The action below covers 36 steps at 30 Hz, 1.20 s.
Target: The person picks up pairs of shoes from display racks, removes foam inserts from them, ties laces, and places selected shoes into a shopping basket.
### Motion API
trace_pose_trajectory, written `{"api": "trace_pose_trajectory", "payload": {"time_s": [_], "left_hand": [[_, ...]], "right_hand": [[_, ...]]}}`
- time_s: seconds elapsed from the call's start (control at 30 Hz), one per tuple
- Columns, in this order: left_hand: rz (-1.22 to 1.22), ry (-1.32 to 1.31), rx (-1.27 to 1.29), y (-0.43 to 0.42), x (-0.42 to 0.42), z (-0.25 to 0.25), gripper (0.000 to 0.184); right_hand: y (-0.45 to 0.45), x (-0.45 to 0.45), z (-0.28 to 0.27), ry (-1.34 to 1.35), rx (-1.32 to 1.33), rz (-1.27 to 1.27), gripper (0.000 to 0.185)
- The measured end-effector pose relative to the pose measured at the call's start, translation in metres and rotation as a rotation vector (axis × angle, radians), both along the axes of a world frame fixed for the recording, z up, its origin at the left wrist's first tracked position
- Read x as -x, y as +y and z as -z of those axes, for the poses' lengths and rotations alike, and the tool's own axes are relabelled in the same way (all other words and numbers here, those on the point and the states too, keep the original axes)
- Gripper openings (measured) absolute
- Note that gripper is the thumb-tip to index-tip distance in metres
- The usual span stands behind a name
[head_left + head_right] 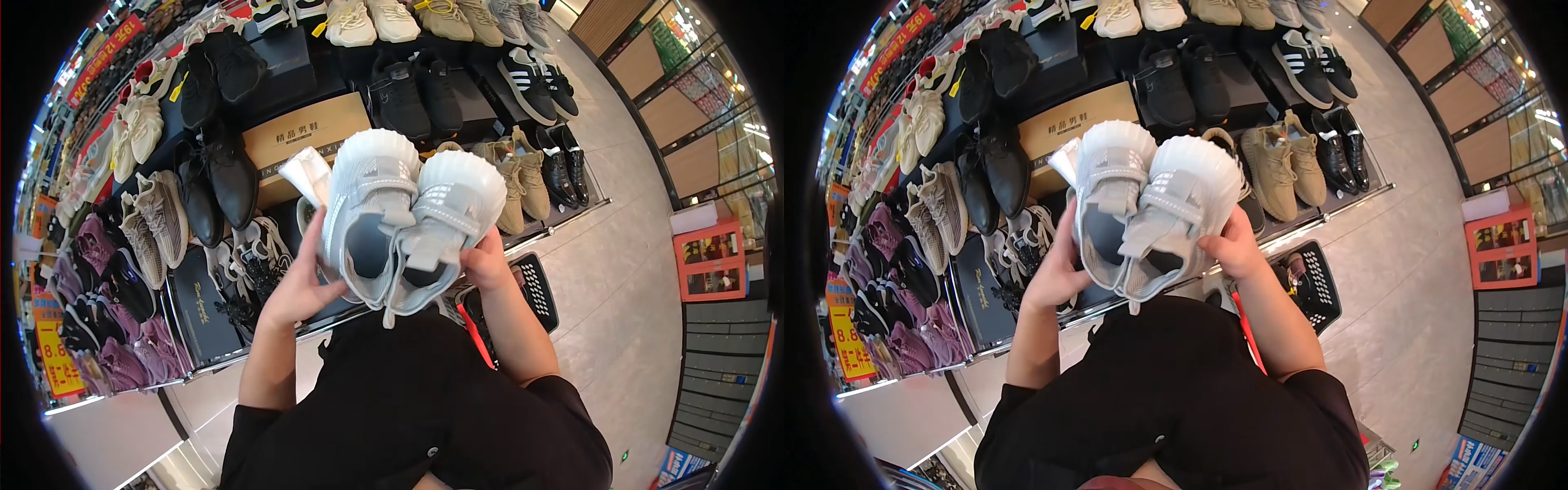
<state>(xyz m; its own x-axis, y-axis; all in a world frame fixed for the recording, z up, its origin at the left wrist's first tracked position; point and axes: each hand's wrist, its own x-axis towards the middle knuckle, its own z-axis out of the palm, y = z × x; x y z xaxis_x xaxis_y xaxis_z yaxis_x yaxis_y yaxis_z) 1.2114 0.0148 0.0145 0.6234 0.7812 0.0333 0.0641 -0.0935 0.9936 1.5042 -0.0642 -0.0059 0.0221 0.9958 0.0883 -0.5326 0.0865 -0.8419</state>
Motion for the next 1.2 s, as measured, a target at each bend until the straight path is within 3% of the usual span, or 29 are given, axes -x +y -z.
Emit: {"api": "trace_pose_trajectory", "payload": {"time_s": [0.13,0.2,0.33,0.4,0.47,0.5,0.57,0.63,0.73,0.8,0.87,0.97,1.13,1.2], "left_hand": [[-0.019,0.136,-0.106,-0.006,-0.012,0.006,0.114],[-0.020,0.148,-0.115,-0.009,-0.015,0.007,0.114],[-0.059,0.165,-0.117,-0.010,-0.019,0.017,0.107],[-0.075,0.146,-0.099,-0.010,-0.022,0.021,0.103],[-0.101,-0.129,0.271,-0.010,-0.025,0.023,0.087],[-0.064,-0.219,0.280,-0.008,-0.026,0.025,0.075],[-0.051,-0.226,0.436,-0.007,-0.021,0.030,0.076],[-0.027,-0.292,0.606,-0.007,-0.019,0.037,0.075],[-0.112,-0.250,0.467,-0.015,-0.022,0.036,0.072],[-0.075,-0.319,0.447,-0.013,-0.020,0.036,0.069],[-0.066,-0.201,0.328,-0.009,-0.017,0.034,0.068],[-0.059,-0.247,0.302,-0.008,-0.020,0.018,0.067],[-0.230,-0.189,0.203,-0.009,-0.020,0.048,0.065],[-0.267,-0.033,0.019,-0.010,-0.014,0.059,0.064]], "right_hand": [[-0.003,-0.002,0.002,-0.068,-0.028,0.069,0.075],[-0.007,-0.006,0.004,-0.059,-0.029,0.078,0.089],[-0.012,-0.017,0.012,-0.082,-0.006,0.047,0.094],[-0.011,-0.003,-0.014,-0.103,0.025,0.128,0.095],[-0.013,0.000,-0.024,-0.122,0.058,0.209,0.096],[-0.015,-0.003,-0.025,-0.212,0.005,0.121,0.105],[-0.019,-0.005,-0.032,-0.386,-0.091,-0.005,0.116],[-0.021,0.002,-0.047,-0.441,-0.033,-0.003,0.115],[-0.024,0.007,-0.040,-0.459,0.045,0.014,0.108],[-0.027,0.003,-0.025,-0.703,-0.020,0.069,0.101],[-0.030,0.005,-0.025,-0.695,-0.045,0.086,0.099],[-0.029,0.008,-0.024,-0.690,-0.072,0.125,0.096],[-0.027,0.007,-0.007,-0.577,-0.005,0.167,0.084],[-0.033,0.004,0.004,-0.545,0.098,0.194,0.074]]}}
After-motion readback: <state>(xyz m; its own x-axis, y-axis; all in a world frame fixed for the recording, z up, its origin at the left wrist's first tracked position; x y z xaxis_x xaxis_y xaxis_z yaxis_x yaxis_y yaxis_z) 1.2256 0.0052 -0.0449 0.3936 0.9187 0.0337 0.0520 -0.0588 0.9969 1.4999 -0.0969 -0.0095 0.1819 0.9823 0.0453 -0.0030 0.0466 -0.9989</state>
